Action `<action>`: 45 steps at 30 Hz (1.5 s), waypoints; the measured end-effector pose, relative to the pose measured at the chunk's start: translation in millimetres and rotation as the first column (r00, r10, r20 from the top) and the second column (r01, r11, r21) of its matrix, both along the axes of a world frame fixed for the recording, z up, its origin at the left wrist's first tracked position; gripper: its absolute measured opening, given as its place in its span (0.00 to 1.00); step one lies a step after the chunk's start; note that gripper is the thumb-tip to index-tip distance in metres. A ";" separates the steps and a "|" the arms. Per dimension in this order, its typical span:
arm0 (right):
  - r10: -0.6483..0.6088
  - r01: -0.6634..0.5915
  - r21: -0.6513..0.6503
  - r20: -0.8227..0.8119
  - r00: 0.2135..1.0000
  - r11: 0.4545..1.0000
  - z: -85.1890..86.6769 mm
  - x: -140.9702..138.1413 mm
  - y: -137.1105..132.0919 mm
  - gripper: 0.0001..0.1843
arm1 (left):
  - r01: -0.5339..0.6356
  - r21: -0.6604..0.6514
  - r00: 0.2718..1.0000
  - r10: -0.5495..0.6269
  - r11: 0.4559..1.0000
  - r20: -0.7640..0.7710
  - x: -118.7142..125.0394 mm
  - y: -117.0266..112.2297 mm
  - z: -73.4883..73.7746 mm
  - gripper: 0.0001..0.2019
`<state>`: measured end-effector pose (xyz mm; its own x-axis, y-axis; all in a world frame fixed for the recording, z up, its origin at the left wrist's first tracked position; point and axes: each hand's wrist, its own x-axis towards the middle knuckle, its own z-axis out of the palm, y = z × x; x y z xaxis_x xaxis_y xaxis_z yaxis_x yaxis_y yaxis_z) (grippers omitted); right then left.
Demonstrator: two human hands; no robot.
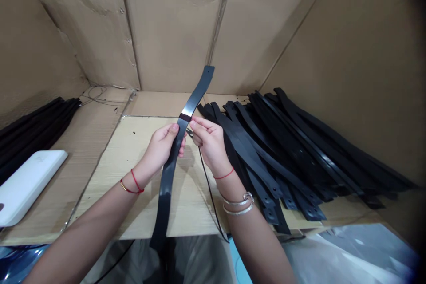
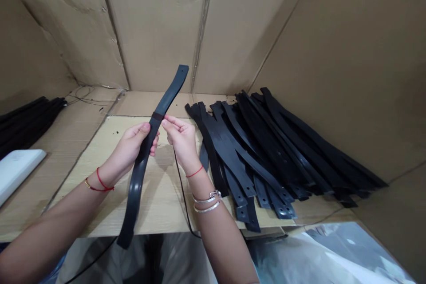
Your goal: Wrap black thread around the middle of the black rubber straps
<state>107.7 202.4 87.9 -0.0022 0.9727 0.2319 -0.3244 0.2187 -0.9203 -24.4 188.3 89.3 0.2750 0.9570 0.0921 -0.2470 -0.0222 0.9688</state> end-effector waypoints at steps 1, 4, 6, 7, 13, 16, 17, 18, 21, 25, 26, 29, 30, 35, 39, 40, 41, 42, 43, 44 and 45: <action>0.032 -0.032 0.018 -0.006 0.999 0.999 -0.3 0.0 0.2 0.23 | -0.008 0.005 1.000 0.008 1.000 0.018 0.4 -1.0 0.4 0.22; 0.092 -0.090 0.062 -0.021 0.996 0.994 -0.4 -0.7 -0.3 0.19 | -0.001 -0.004 0.997 0.002 1.000 0.079 0.4 -3.2 2.2 0.23; 0.113 -0.111 0.065 -0.036 0.993 0.992 0.0 -1.9 -1.3 0.17 | 0.012 -0.016 0.994 -0.010 1.000 0.110 -0.2 -3.9 2.7 0.23; 0.120 -0.117 0.067 -0.042 0.992 0.991 0.5 -2.5 -1.8 0.16 | 0.025 -0.019 0.993 -0.023 0.999 0.117 -0.5 -4.1 2.7 0.23; 0.140 -0.136 0.046 -0.076 0.987 0.990 6.4 -2.5 -6.1 0.19 | 0.172 -0.034 0.973 -0.164 0.985 0.163 -1.4 -5.4 0.4 0.22; 0.224 -0.224 0.000 -0.059 0.973 0.975 8.3 -0.7 -8.6 0.24 | 0.319 -0.085 0.927 -0.292 0.944 0.235 -1.2 -3.6 -0.2 0.20; 0.242 -0.242 0.002 -0.044 0.969 0.970 8.2 -0.4 -9.2 0.24 | 0.384 -0.109 0.900 -0.345 0.917 0.266 -1.2 -2.3 -0.3 0.19; 0.245 -0.245 0.015 -0.028 0.969 0.969 7.7 -0.2 -9.5 0.23 | 0.452 -0.130 0.867 -0.400 0.883 0.295 -1.4 -0.8 -0.4 0.18; 0.174 -0.176 0.070 0.031 0.984 0.982 5.0 -0.7 -9.2 0.20 | 0.594 -0.162 0.786 -0.526 0.788 0.327 -2.3 2.8 -0.6 0.20; 0.018 -0.031 0.121 0.109 0.994 0.992 3.0 -1.4 -7.2 0.18 | 0.523 -0.099 0.843 -0.496 0.847 0.208 -1.0 -1.4 0.3 0.31; -0.005 -0.009 0.124 0.117 0.993 0.992 3.0 -1.1 -6.6 0.18 | 0.467 -0.080 0.878 -0.451 0.881 0.161 0.0 -3.6 0.7 0.31; -0.021 0.006 0.115 0.132 0.991 0.993 3.8 1.3 -4.9 0.18 | 0.291 -0.043 0.957 -0.290 0.956 0.026 2.5 -7.5 2.1 0.25; -0.010 -0.005 0.108 0.136 0.991 0.994 4.4 2.5 -4.3 0.18 | 0.253 -0.035 0.967 -0.253 0.967 -0.003 2.6 -7.2 2.5 0.23; 0.075 -0.078 0.037 0.082 0.994 0.996 8.3 6.1 -3.6 0.19 | 0.257 0.010 0.967 -0.256 0.966 -0.007 -4.8 0.0 3.6 0.22; 0.050 -0.053 0.078 0.041 0.998 0.996 8.1 3.1 -6.2 0.20 | 0.284 0.045 0.958 -0.285 0.958 0.016 -9.0 0.4 3.1 0.25; 0.050 -0.052 0.088 0.032 0.998 0.995 7.8 2.2 -7.0 0.20 | 0.288 0.051 0.957 -0.289 0.956 0.025 -9.2 -0.2 3.1 0.25; 0.056 -0.058 0.095 0.021 0.998 0.994 7.5 1.5 -7.7 0.19 | 0.289 0.055 0.956 -0.291 0.956 0.035 -9.2 -0.8 3.2 0.25; 0.067 -0.068 0.099 0.012 0.998 0.993 7.5 1.0 -8.4 0.19 | 0.294 0.056 0.954 -0.297 0.954 0.044 -9.3 -1.4 3.3 0.24; 0.083 -0.083 0.097 0.005 0.997 0.992 7.7 0.7 -9.0 0.18 | 0.303 0.056 0.951 -0.306 0.951 0.052 -9.5 -1.9 3.5 0.24; 0.102 -0.101 0.089 -0.001 0.995 0.991 8.2 0.8 -9.6 0.18 | 0.316 0.057 0.946 -0.319 0.947 0.058 -9.8 -2.4 3.7 0.23; 0.126 -0.126 0.076 -0.005 0.992 0.989 8.9 1.1 -10.1 0.17 | 0.336 0.060 0.939 -0.339 0.940 0.064 -10.1 -2.8 3.8 0.23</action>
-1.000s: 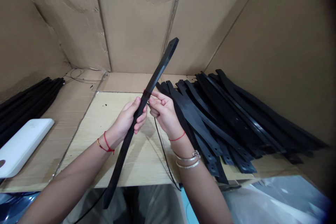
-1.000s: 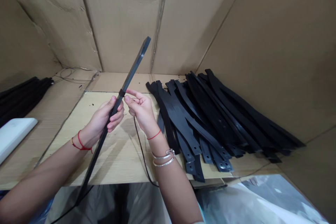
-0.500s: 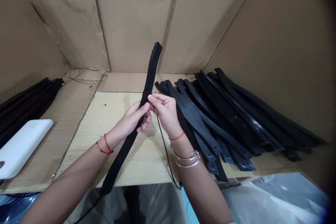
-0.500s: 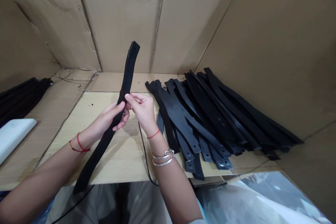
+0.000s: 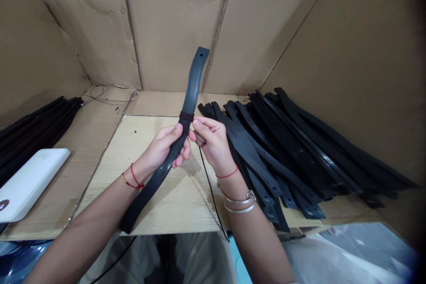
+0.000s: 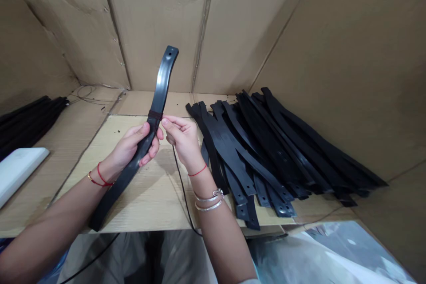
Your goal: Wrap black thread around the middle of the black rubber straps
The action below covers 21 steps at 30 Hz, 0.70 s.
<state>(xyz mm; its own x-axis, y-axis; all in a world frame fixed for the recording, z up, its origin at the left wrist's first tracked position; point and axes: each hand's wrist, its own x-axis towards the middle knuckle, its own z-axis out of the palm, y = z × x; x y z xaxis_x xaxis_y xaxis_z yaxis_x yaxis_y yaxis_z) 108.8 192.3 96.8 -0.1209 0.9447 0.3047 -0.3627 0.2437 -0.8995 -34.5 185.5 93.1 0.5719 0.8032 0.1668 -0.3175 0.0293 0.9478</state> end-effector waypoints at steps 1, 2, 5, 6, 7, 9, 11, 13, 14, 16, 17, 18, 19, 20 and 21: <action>0.029 -0.029 -0.018 -0.001 1.000 0.999 0.9 0.6 -0.5 0.17 | 0.027 0.000 1.000 -0.027 1.000 0.008 -0.4 -0.5 0.0 0.22; 0.060 -0.060 -0.036 -0.002 0.998 0.998 1.8 1.4 -1.0 0.17 | 0.056 -0.002 0.998 -0.056 0.998 0.020 -0.8 -1.0 -0.1 0.22; 0.164 -0.164 -0.064 -0.002 0.986 0.984 3.7 4.9 -2.4 0.18 | 0.152 -0.020 0.985 -0.150 0.988 0.079 -0.9 -2.5 -1.6 0.21; 0.206 -0.205 -0.066 0.002 0.979 0.977 3.9 6.2 -2.9 0.19 | 0.189 -0.034 0.977 -0.185 0.981 0.102 -0.7 -3.0 -2.4 0.21; 0.243 -0.242 -0.067 0.006 0.970 0.968 3.7 7.3 -3.3 0.20 | 0.233 -0.050 0.966 -0.225 0.971 0.125 -0.3 -3.4 -3.1 0.21; 0.279 -0.279 -0.057 0.004 0.960 0.959 2.5 8.2 -3.9 0.22 | 0.326 -0.088 0.938 -0.310 0.941 0.156 0.4 -4.4 -3.7 0.22; 0.260 -0.261 -0.037 -0.021 0.965 0.965 1.0 7.2 -4.2 0.23 | 0.381 -0.129 0.921 -0.364 0.916 0.138 1.5 -5.6 -2.6 0.25; 0.201 -0.202 -0.029 -0.049 0.978 0.979 0.3 4.4 -4.1 0.21 | 0.341 -0.158 0.940 -0.333 0.927 0.076 3.2 -7.0 -0.1 0.27; 0.164 -0.166 -0.037 -0.054 0.985 0.985 0.4 2.7 -4.0 0.21 | 0.279 -0.165 0.960 -0.277 0.946 0.035 4.3 -7.5 1.4 0.28; 0.076 -0.079 -0.076 -0.051 0.996 0.994 1.1 -0.4 -3.3 0.19 | 0.113 -0.148 0.991 -0.122 0.983 -0.053 6.9 -8.1 4.0 0.28; 0.036 -0.040 -0.095 -0.043 0.998 0.995 1.3 -1.6 -2.8 0.19 | 0.027 -0.125 0.994 -0.040 0.992 -0.097 8.0 -8.1 5.0 0.27; 0.009 -0.013 -0.109 -0.032 0.999 0.994 1.3 -2.3 -2.1 0.20 | -0.042 -0.097 0.990 0.028 0.994 -0.138 8.9 -7.9 5.8 0.27; -0.008 0.006 -0.118 -0.020 1.000 0.993 0.9 -2.7 -1.2 0.20 | -0.091 -0.068 0.981 0.078 0.994 -0.176 9.4 -7.5 6.5 0.25; -0.019 0.019 -0.120 -0.004 1.000 0.993 0.1 -2.8 -0.2 0.21 | -0.124 -0.045 0.972 0.112 0.991 -0.204 9.5 -7.0 7.2 0.24; -0.027 0.029 -0.116 0.012 1.000 0.993 -0.8 -2.7 0.8 0.21 | -0.146 -0.031 0.966 0.136 0.989 -0.222 9.2 -6.6 7.9 0.23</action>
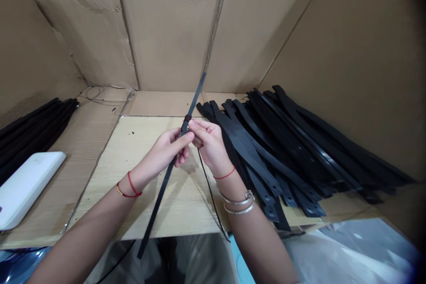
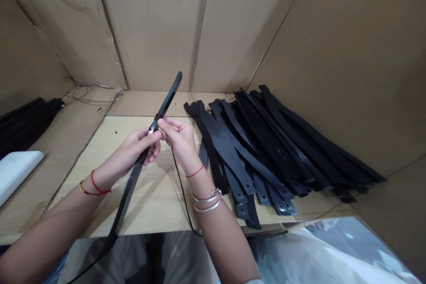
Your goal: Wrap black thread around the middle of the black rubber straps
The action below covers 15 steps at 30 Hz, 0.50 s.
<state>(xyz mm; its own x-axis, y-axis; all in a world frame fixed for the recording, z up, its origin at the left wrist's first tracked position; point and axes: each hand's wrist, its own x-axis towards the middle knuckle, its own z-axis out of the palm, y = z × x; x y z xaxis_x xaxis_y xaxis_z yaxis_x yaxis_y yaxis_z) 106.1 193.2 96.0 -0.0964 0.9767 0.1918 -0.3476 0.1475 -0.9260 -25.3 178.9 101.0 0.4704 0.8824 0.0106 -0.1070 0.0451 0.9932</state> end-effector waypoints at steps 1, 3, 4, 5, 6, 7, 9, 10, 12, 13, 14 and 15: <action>-0.006 0.006 0.006 0.017 1.000 1.000 -1.0 0.2 1.0 0.20 | -0.015 0.003 1.000 0.015 1.000 -0.010 -0.5 0.4 0.7 0.22; -0.018 0.017 0.026 0.029 0.999 1.000 -2.1 0.6 2.2 0.19 | -0.032 0.000 0.999 0.032 1.000 -0.010 -1.8 0.8 1.9 0.21; -0.018 0.017 0.037 0.028 0.999 0.999 -2.1 0.5 2.4 0.18 | -0.038 0.004 0.999 0.038 0.999 0.007 -2.4 0.8 2.2 0.21; -0.015 0.014 0.043 0.024 1.000 0.999 -1.5 0.2 2.1 0.18 | -0.043 0.011 0.999 0.042 0.999 0.031 -2.7 0.7 2.2 0.22; -0.014 0.013 0.045 0.019 1.000 0.999 -0.5 -0.3 1.4 0.17 | -0.045 0.020 0.997 0.044 0.999 0.056 -2.8 0.5 1.9 0.23; -0.014 0.014 0.042 0.014 1.000 0.999 0.7 -0.8 0.4 0.17 | -0.046 0.027 0.996 0.044 0.999 0.083 -2.8 0.3 1.3 0.23; -0.024 0.024 0.035 0.007 1.000 0.999 3.2 -2.0 -1.7 0.17 | -0.039 0.031 0.991 0.035 0.999 0.131 -2.7 0.0 0.0 0.24; -0.031 0.031 0.035 0.004 0.999 0.999 4.2 -2.5 -2.7 0.17 | -0.026 0.027 0.989 0.022 0.999 0.149 -2.8 0.0 -0.4 0.24; -0.047 0.047 0.044 -0.007 0.999 0.998 5.1 -3.1 -4.2 0.17 | 0.016 0.015 0.984 -0.019 1.000 0.177 -3.6 0.2 -0.7 0.23; -0.053 0.053 0.050 -0.015 0.999 0.997 5.2 -3.2 -4.6 0.18 | 0.042 0.009 0.980 -0.043 0.999 0.192 -4.3 0.3 -0.7 0.23; -0.055 0.056 0.057 -0.026 0.998 0.997 5.0 -3.0 -5.0 0.18 | 0.070 0.004 0.975 -0.069 0.998 0.209 -5.1 0.4 -0.6 0.23; -0.050 0.052 0.064 -0.036 0.998 0.997 4.7 -2.7 -5.3 0.18 | 0.101 -0.003 0.969 -0.098 0.995 0.227 -5.8 0.4 -0.7 0.22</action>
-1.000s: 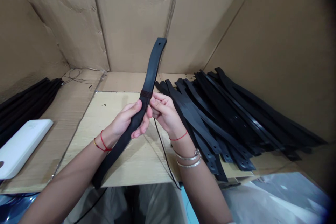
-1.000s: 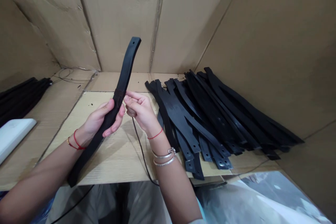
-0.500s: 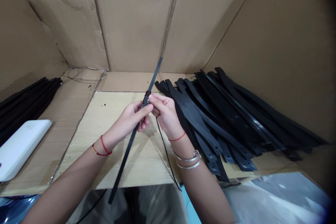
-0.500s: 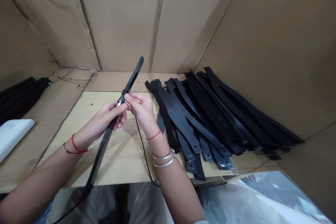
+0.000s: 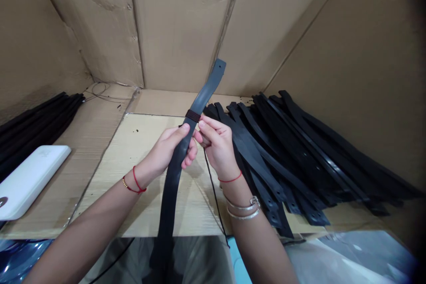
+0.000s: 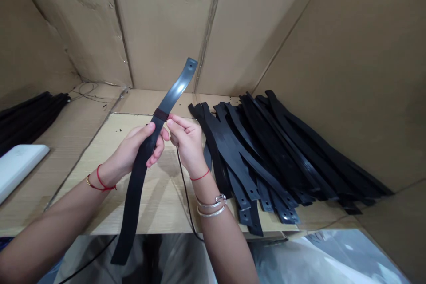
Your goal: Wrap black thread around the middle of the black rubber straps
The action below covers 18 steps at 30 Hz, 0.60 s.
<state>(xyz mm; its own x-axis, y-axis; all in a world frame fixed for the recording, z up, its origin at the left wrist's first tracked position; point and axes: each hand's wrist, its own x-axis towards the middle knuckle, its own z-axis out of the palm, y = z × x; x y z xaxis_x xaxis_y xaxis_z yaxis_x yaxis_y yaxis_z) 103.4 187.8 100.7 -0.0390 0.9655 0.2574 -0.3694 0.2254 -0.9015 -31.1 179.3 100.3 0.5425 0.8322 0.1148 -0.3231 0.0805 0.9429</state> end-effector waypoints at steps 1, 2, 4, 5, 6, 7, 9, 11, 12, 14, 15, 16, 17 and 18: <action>0.016 -0.016 0.005 -0.002 1.000 1.000 -0.3 0.6 -0.3 0.18 | 0.034 -0.010 0.999 -0.034 0.999 0.021 -0.6 -0.2 -0.4 0.22; 0.049 -0.049 0.005 0.005 0.999 0.999 -0.7 1.5 -0.8 0.18 | 0.073 -0.020 0.996 -0.072 0.997 0.048 -1.0 -0.6 -1.1 0.22; 0.150 -0.150 -0.006 0.039 0.988 0.989 -1.2 4.0 -1.8 0.19 | 0.170 -0.052 0.981 -0.164 0.984 0.105 -0.9 -1.8 -3.4 0.23; 0.201 -0.200 -0.015 0.056 0.978 0.980 -1.4 5.6 -2.2 0.20 | 0.221 -0.069 0.968 -0.211 0.973 0.133 -0.4 -2.4 -4.9 0.24; 0.240 -0.239 -0.022 0.068 0.968 0.971 -1.5 7.2 -2.6 0.22 | 0.266 -0.081 0.955 -0.251 0.961 0.156 0.3 -2.9 -6.3 0.24; 0.260 -0.259 -0.023 0.068 0.963 0.966 -1.5 8.8 -2.8 0.24 | 0.299 -0.091 0.945 -0.281 0.950 0.167 1.1 -3.2 -7.6 0.25; 0.246 -0.246 -0.010 0.041 0.968 0.969 -1.3 11.6 -2.3 0.23 | 0.316 -0.095 0.943 -0.301 0.944 0.142 2.3 -3.2 -8.9 0.26; 0.192 -0.192 0.009 -0.008 0.981 0.981 -0.8 13.3 -0.8 0.20 | 0.268 -0.073 0.961 -0.262 0.961 0.085 2.6 -2.9 -8.2 0.27; 0.173 -0.172 0.015 -0.033 0.984 0.985 -0.5 13.6 0.1 0.18 | 0.232 -0.061 0.972 -0.228 0.971 0.060 2.2 -2.8 -7.1 0.27; 0.161 -0.160 0.015 -0.067 0.985 0.987 -0.1 13.4 1.9 0.16 | 0.161 -0.051 0.986 -0.159 0.986 0.044 0.8 -3.0 -4.3 0.27; 0.161 -0.160 0.015 -0.079 0.984 0.987 0.0 12.8 2.4 0.16 | 0.138 -0.058 0.990 -0.135 0.989 0.045 0.0 -3.1 -2.8 0.27; 0.159 -0.159 0.014 -0.088 0.983 0.987 0.2 12.0 2.6 0.16 | 0.125 -0.071 0.991 -0.122 0.990 0.046 -0.8 -3.1 -1.4 0.27; 0.147 -0.147 0.010 -0.095 0.985 0.989 0.4 11.0 2.6 0.16 | 0.118 -0.087 0.992 -0.115 0.989 0.045 -1.4 -2.9 -0.2 0.28; 0.124 -0.124 0.005 -0.099 0.987 0.992 0.5 9.9 2.3 0.17 | 0.115 -0.104 0.993 -0.112 0.988 0.039 -1.7 -2.5 0.6 0.29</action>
